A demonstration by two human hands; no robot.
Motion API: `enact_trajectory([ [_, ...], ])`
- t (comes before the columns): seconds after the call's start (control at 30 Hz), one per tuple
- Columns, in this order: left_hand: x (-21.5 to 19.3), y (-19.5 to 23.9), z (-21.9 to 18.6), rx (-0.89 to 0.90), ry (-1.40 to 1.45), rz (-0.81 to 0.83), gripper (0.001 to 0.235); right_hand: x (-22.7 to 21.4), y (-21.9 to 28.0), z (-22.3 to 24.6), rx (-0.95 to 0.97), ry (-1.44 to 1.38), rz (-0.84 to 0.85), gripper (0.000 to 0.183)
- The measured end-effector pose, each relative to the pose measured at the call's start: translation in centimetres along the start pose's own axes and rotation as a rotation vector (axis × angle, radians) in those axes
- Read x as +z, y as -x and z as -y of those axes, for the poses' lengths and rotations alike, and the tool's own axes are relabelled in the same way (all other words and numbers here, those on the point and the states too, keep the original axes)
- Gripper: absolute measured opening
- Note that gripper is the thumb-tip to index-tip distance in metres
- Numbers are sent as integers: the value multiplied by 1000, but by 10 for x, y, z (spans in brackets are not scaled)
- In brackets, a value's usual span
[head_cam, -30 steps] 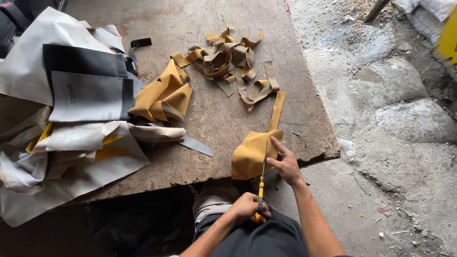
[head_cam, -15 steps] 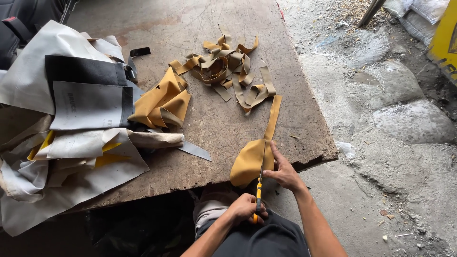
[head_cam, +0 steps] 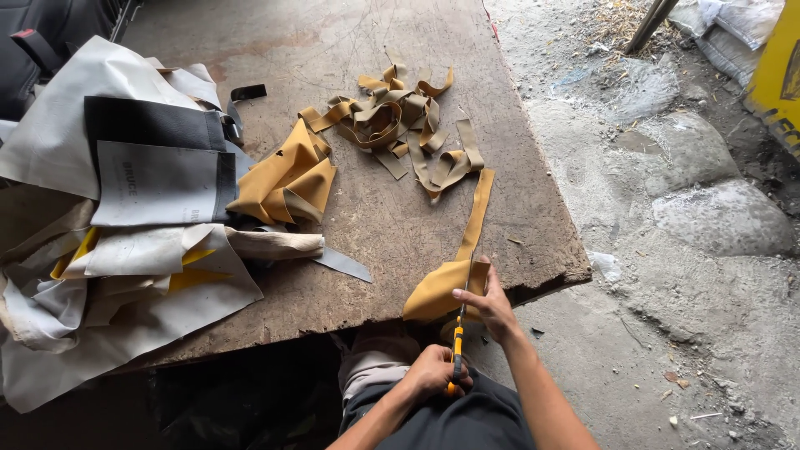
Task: Cutting tan upholstery fabric into strips and shapes using scissors on a workbench.
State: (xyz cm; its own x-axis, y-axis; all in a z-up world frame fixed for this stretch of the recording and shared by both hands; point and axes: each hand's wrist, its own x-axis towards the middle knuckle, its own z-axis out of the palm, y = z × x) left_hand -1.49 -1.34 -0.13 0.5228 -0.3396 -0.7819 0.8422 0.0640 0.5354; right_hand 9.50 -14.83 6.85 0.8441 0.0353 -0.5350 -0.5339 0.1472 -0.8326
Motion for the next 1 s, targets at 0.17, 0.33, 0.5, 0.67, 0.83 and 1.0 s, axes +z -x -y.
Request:
enact_trajectory([
  [0.17,-1,4,-5,21,-5,-23,13,6,-8,-35,-48,49,-69,82],
  [0.33,-7,12,-22,84,-141,-26,14,9,-12,-64,-71,70,0,76],
  [0.5,-11,5,-12,106,-60,-31,12,11,-12,-75,-24,146,-51,53],
  [0.67,-22,-3,1,83,-53,20,3,9,-29,-46,47,32,-82,39],
  [0.83,-28,13,10,57,13,119,4,-2,-72,56,-94,131,-155,30],
  [1.0,-32,29,2,61,148,80,9,19,-87,175,-471,49,139,25],
])
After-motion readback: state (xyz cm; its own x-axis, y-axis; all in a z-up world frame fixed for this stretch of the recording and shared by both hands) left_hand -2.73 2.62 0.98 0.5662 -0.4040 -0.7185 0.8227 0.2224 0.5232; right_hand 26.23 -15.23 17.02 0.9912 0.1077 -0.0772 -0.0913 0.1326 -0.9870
